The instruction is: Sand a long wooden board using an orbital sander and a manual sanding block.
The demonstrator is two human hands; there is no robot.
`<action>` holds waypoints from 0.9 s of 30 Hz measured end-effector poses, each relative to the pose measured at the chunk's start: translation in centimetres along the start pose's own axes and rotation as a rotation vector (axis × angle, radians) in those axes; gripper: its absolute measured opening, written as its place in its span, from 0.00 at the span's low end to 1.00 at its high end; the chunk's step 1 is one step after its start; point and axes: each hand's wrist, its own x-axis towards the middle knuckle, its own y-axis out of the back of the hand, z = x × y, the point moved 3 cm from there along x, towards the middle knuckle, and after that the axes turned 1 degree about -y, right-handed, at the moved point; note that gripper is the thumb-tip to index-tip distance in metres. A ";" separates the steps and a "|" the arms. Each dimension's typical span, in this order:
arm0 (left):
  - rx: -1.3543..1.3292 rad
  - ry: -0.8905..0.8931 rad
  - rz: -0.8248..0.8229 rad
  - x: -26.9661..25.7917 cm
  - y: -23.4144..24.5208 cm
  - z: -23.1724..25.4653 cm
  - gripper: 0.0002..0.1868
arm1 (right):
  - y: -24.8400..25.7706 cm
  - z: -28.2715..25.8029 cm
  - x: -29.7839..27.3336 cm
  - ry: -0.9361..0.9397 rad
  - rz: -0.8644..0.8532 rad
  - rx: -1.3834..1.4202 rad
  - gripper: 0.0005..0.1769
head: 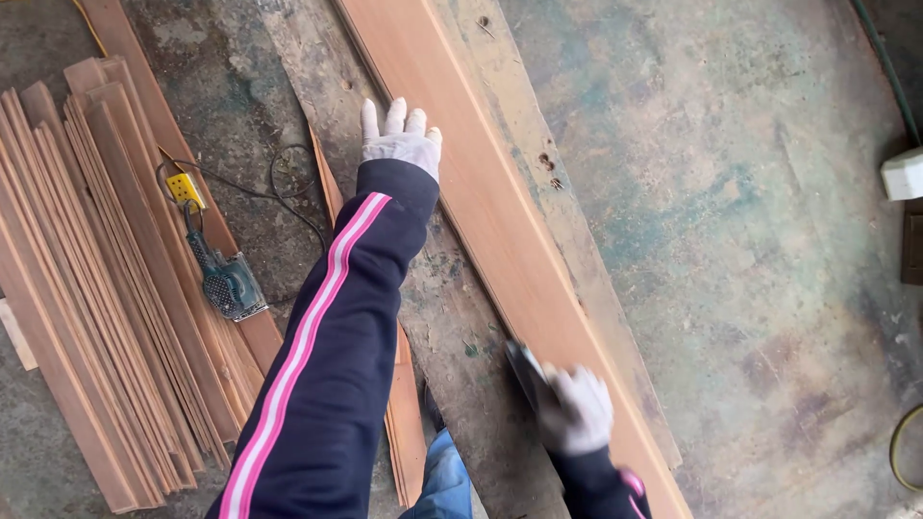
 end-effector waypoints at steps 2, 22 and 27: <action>0.148 -0.034 0.020 -0.7 0.0 1.0 0.18 | 4.2 1.7 -7.0 -0.123 0.012 -0.043 0.12; 0.101 -0.038 -0.380 -12.2 -0.2 16.6 0.65 | 6.7 4.3 -15.0 -0.153 -0.082 -0.052 0.10; 0.168 0.007 -0.388 -12.0 -0.9 17.2 0.67 | 3.5 3.0 -8.3 -0.094 -0.068 0.041 0.10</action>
